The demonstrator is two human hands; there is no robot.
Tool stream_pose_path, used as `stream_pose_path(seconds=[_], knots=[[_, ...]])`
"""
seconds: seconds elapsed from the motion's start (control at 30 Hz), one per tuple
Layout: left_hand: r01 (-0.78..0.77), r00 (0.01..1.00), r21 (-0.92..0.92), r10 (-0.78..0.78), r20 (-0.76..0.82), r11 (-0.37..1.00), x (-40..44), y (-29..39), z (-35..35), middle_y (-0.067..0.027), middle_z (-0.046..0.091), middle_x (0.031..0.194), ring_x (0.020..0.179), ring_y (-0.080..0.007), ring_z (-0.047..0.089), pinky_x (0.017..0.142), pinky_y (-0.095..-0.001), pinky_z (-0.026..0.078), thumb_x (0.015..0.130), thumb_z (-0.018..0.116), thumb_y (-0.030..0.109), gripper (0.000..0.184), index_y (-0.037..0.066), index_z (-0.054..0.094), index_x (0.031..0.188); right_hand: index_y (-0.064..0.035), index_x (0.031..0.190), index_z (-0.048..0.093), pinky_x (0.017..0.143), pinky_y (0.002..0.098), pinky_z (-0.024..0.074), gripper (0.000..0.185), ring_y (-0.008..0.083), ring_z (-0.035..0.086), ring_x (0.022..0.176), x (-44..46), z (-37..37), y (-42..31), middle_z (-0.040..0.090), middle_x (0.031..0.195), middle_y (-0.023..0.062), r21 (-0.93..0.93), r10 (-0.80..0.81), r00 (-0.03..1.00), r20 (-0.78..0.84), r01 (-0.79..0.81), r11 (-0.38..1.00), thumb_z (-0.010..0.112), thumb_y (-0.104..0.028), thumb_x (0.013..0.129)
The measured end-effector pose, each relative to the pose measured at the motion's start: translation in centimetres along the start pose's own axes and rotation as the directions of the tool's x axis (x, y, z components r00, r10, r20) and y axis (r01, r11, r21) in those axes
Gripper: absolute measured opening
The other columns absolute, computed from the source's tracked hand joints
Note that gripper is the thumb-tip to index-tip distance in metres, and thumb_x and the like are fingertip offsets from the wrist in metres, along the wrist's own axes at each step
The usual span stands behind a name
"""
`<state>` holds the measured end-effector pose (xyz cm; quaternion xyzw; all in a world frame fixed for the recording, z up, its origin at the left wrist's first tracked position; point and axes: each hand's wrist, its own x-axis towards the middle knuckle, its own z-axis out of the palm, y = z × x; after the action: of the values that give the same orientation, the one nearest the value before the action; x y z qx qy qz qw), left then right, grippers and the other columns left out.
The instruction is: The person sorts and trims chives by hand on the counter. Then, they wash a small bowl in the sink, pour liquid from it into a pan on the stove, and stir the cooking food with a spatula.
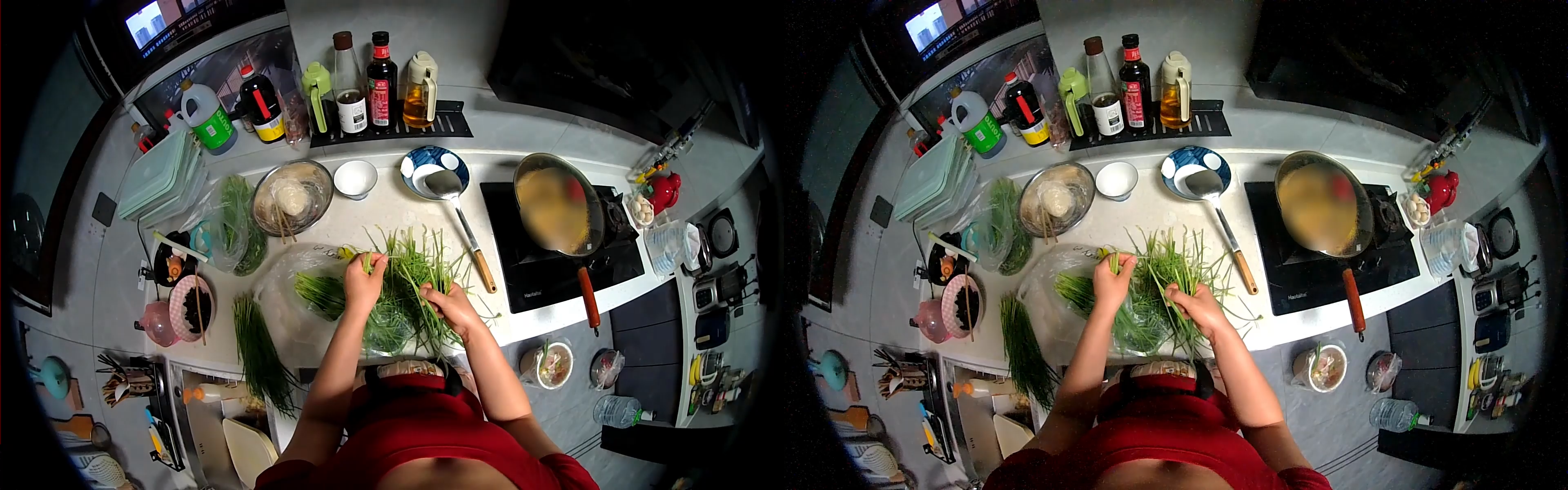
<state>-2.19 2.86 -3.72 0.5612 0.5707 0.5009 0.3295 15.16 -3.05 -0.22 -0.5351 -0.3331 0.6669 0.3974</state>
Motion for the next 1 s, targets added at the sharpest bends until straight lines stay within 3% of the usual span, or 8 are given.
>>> stream_pose_path(seconds=[0.1,0.2,0.23,0.43,0.63,0.73,0.93,1.0], knots=[[-0.038,0.999,0.028,0.039,-0.024,0.999,-0.2,-0.3,0.2,-0.0038,0.060,0.066,0.055,-0.0101,0.051,0.052,-0.0245,0.041,0.075,0.066,0.019,0.019,0.001,0.063,0.081,-0.0057,0.078,0.059,0.042,0.0197,0.0275,0.011,0.0038,0.036,0.045,-0.1,0.0,-0.2,0.046,0.056,-0.0043,0.023,0.005,1.000,0.009,-0.005,1.000,0.059,-0.016,0.079],[0.386,0.911,-0.302,-0.309,0.272,0.872,-1.3,2.6,-0.3,-0.0004,0.061,0.071,0.059,-0.0099,0.053,0.053,-0.0242,0.041,0.078,0.064,0.025,0.024,0.002,0.063,0.085,-0.0052,0.080,0.059,0.042,0.0199,0.0278,0.012,0.0041,0.036,0.046,-0.1,-0.1,-0.4,0.047,0.056,-0.0038,0.060,0.009,1.000,0.030,-0.011,0.998,0.059,-0.017,0.079],[0.558,0.792,-0.196,-0.446,0.417,0.806,-1.4,4.1,-1.1,0.0032,0.058,0.070,0.055,-0.0042,0.045,0.047,-0.0209,0.034,0.079,0.063,0.028,0.026,0.003,0.064,0.086,-0.0050,0.081,0.060,0.042,0.0200,0.0278,0.012,0.0043,0.036,0.046,0.1,-0.2,0.0,0.049,0.057,-0.0031,0.077,0.008,0.999,0.039,-0.011,0.997,0.059,-0.017,0.080],[0.367,0.894,-0.367,-0.215,0.393,0.855,-2.6,4.1,0.4,0.0058,0.047,0.058,0.044,-0.0015,0.032,0.039,-0.0202,0.021,0.077,0.065,0.019,0.017,0.003,0.062,0.080,-0.0052,0.085,0.061,0.043,0.0191,0.0275,0.016,0.0049,0.037,0.048,-0.2,0.9,-0.4,0.059,0.070,0.0007,0.041,-0.113,0.994,-0.010,0.113,0.993,0.061,-0.020,0.080],[0.341,0.905,-0.356,-0.202,0.374,0.870,-2.8,4.0,0.5,0.0061,0.046,0.057,0.044,-0.0017,0.033,0.039,-0.0206,0.022,0.079,0.064,0.023,0.020,0.003,0.061,0.082,-0.0049,0.086,0.062,0.041,0.0183,0.0244,0.013,0.0028,0.035,0.047,0.0,0.1,-0.3,0.061,0.072,0.0010,0.073,-0.061,0.998,0.032,0.059,0.996,0.059,-0.016,0.081],[0.371,0.907,-0.286,-0.278,0.316,0.883,-2.5,3.8,0.4,-0.0028,0.061,0.075,0.070,-0.0084,0.054,0.064,-0.0238,0.043,0.080,0.061,0.014,0.017,-0.003,0.061,0.083,-0.0042,0.087,0.062,0.040,0.0185,0.0238,0.013,0.0028,0.035,0.046,0.0,-0.1,-0.2,0.061,0.072,0.0014,0.090,-0.056,0.997,0.051,0.051,0.995,0.059,-0.015,0.081],[0.270,0.956,-0.199,-0.237,0.176,0.942,-1.1,2.3,-0.1,-0.0014,0.060,0.074,0.068,-0.0077,0.053,0.062,-0.0231,0.043,0.082,0.060,0.017,0.019,-0.002,0.060,0.082,-0.0031,0.086,0.061,0.040,0.0182,0.0239,0.013,0.0027,0.035,0.046,-0.2,-0.3,-0.1,0.061,0.073,0.0026,0.070,-0.052,0.997,0.062,0.048,0.996,0.059,-0.015,0.081],[0.292,0.931,-0.265,-0.210,0.298,0.919,-1.6,3.8,0.2,0.0022,0.055,0.068,0.056,-0.0039,0.043,0.050,-0.0201,0.034,0.083,0.059,0.023,0.022,0.002,0.062,0.083,-0.0030,0.087,0.061,0.040,0.0183,0.0244,0.013,0.0027,0.036,0.046,-0.4,0.0,-0.4,0.061,0.074,0.0029,0.046,-0.057,0.997,0.055,0.054,0.997,0.059,-0.015,0.081]])
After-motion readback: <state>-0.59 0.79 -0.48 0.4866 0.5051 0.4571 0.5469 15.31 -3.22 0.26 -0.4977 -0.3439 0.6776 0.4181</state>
